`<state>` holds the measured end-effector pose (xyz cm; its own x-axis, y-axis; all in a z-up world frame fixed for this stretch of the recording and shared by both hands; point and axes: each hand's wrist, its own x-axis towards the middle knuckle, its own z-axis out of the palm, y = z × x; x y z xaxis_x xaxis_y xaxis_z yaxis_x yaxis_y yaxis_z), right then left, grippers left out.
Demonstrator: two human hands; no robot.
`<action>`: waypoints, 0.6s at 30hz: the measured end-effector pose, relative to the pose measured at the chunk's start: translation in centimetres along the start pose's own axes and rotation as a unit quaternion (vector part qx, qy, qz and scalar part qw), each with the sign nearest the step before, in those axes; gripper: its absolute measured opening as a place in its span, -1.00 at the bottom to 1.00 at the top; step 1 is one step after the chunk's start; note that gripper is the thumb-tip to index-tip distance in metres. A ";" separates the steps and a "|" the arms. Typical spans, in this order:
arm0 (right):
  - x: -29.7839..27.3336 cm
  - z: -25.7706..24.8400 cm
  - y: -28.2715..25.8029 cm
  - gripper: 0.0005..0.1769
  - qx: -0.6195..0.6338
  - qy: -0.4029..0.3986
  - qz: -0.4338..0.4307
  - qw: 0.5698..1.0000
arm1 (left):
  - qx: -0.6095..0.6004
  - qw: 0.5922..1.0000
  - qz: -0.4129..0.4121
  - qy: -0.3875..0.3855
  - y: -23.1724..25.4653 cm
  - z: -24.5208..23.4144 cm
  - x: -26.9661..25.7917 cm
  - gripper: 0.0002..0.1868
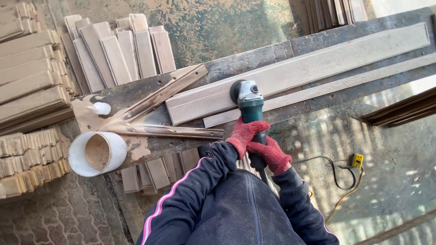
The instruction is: Sanding a long wooden plank using an electric angle grinder.
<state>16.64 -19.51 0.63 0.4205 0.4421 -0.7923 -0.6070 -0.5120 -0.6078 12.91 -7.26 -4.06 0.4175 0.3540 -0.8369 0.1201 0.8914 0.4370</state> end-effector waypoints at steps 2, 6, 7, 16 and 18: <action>-0.2 1.1 0.2 -0.62 0.005 -0.006 -0.006 1.000 | 0.010 1.000 -0.003 0.011 1.1 -1.1 -1.5 -0.33; -1.1 1.4 -1.3 -0.47 -0.105 -0.056 -0.030 0.992 | -0.019 0.998 -0.018 0.055 -0.5 -3.4 -0.6 -0.28; -0.8 1.3 -1.2 -0.47 -0.104 -0.058 -0.031 0.992 | -0.020 0.998 -0.016 0.056 -0.6 -3.5 -0.7 -0.28; 3.6 -9.3 -5.7 -0.55 -0.081 -0.063 -0.017 0.995 | -0.018 0.998 0.014 0.061 -2.2 8.1 3.2 -0.38; 4.0 -12.8 -8.0 -0.62 -0.054 -0.027 -0.004 0.998 | -0.025 1.000 0.008 0.014 -1.4 13.4 2.2 -0.37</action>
<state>31.81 -23.07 1.63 0.3857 0.4840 -0.7855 -0.5259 -0.5842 -0.6182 25.79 -11.49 -2.09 0.3931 0.3756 -0.8393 0.0679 0.8984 0.4338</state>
